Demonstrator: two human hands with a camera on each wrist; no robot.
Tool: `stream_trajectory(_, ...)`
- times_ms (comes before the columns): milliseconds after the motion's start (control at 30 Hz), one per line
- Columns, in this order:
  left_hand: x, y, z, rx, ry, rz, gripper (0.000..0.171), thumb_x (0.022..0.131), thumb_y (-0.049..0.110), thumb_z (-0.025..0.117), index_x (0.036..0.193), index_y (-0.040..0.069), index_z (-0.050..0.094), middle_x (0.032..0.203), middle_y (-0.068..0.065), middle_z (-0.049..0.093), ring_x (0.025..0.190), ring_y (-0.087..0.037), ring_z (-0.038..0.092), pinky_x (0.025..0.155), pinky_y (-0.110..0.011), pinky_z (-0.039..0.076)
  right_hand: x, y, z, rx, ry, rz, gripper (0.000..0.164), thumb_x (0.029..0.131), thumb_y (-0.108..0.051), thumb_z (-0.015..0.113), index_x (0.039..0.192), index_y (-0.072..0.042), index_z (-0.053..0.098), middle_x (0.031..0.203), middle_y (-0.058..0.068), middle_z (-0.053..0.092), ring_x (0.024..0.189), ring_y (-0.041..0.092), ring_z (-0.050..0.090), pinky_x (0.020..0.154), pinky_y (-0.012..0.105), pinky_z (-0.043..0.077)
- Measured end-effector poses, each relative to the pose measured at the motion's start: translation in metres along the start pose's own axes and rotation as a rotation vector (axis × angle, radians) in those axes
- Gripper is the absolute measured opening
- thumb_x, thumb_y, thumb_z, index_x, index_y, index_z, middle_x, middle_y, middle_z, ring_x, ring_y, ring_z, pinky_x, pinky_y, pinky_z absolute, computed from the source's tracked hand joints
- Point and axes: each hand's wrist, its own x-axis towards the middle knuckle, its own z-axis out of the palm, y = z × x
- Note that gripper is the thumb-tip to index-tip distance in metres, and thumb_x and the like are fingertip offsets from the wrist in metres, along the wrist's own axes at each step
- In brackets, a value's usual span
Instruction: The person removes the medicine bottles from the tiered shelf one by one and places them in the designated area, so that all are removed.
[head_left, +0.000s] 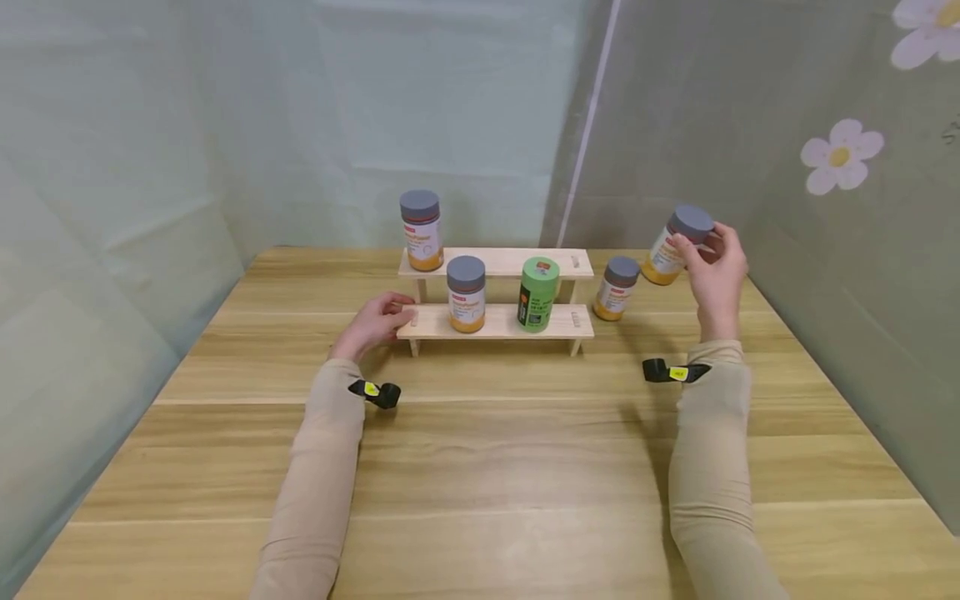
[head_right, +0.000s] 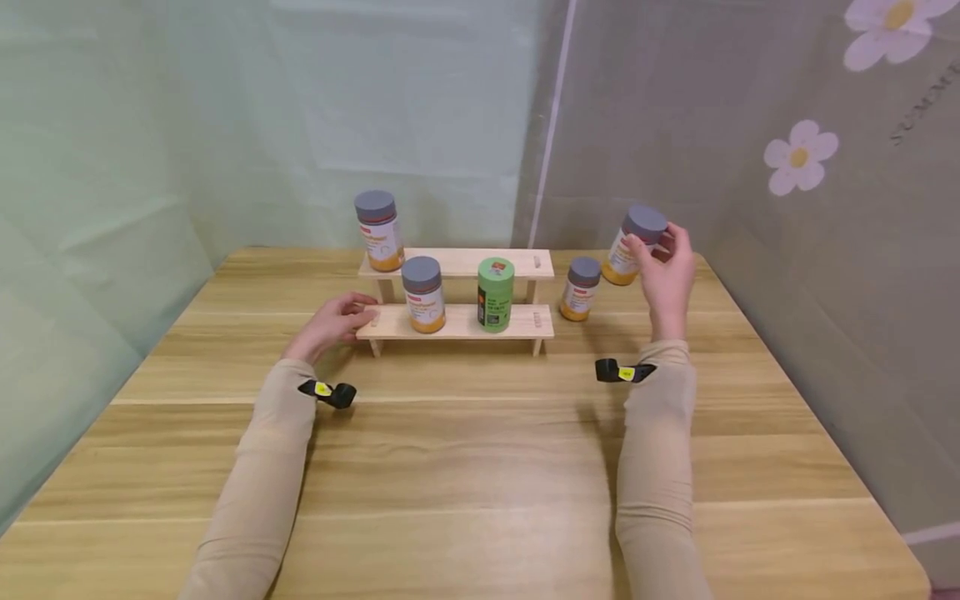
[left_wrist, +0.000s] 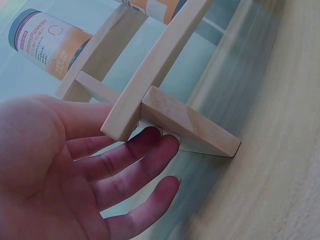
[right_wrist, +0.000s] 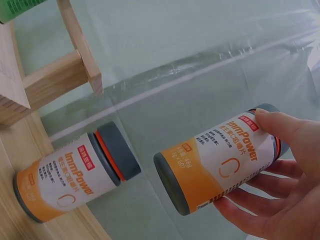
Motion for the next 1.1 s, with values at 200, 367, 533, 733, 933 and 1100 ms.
stream_trajectory(200,0.000,0.001,0.001,-0.009,-0.008,0.001,0.046,0.102,0.029,0.050,0.141,0.006,0.041,0.140,-0.023,0.043,0.113,-0.030,0.050,0.087,-0.033,0.048,0.003,0.007,-0.003,0.007,-0.005,0.023,0.051,0.088,-0.032,0.070,0.134,-0.016,0.053,0.123,0.002,0.060,0.094,0.003,0.054,0.082,0.020,0.045)
stream_trajectory(367,0.001,-0.002,0.003,-0.020,-0.015,0.004,0.047,0.101,0.028,0.050,0.141,0.005,0.041,0.140,-0.023,0.044,0.113,-0.029,0.051,0.086,-0.032,0.048,0.003,0.014,-0.003,0.002,-0.026,0.056,0.053,0.088,-0.034,0.069,0.136,-0.016,0.051,0.126,0.004,0.059,0.094,0.003,0.054,0.080,0.018,0.045)
stream_trajectory(533,0.000,-0.002,0.004,-0.009,-0.012,0.009,0.046,0.101,0.028,0.050,0.141,0.005,0.041,0.139,-0.023,0.044,0.111,-0.028,0.050,0.084,-0.030,0.048,0.002,0.022,0.000,-0.040,-0.030,0.040,0.056,0.089,-0.035,0.068,0.137,-0.014,0.050,0.128,0.007,0.059,0.092,0.002,0.053,0.080,0.018,0.045)
stream_trajectory(733,-0.001,-0.001,0.003,-0.018,-0.013,0.012,0.047,0.101,0.027,0.050,0.141,0.005,0.041,0.141,-0.024,0.042,0.112,-0.028,0.049,0.086,-0.032,0.047,0.004,0.028,0.002,-0.073,-0.007,0.015,0.056,0.090,-0.035,0.067,0.137,-0.011,0.049,0.131,0.013,0.058,0.091,0.003,0.052,0.086,0.021,0.044)
stream_trajectory(933,0.000,-0.002,0.002,-0.010,-0.009,0.025,0.047,0.101,0.027,0.051,0.141,0.004,0.041,0.139,-0.024,0.043,0.111,-0.027,0.049,0.082,-0.028,0.048,0.007,0.035,0.002,-0.101,0.003,0.006,0.055,0.091,-0.033,0.066,0.137,-0.009,0.049,0.132,0.015,0.058,0.092,0.005,0.053,0.088,0.022,0.046)
stream_trajectory(1100,0.000,-0.002,0.000,-0.004,-0.005,0.032,0.046,0.101,0.026,0.050,0.141,0.004,0.042,0.137,-0.023,0.043,0.110,-0.027,0.049,0.081,-0.027,0.048,0.010,0.041,0.001,-0.106,-0.011,0.018,0.058,0.092,-0.037,0.064,0.139,-0.009,0.047,0.134,0.016,0.057,0.095,0.006,0.054,0.078,0.016,0.047)
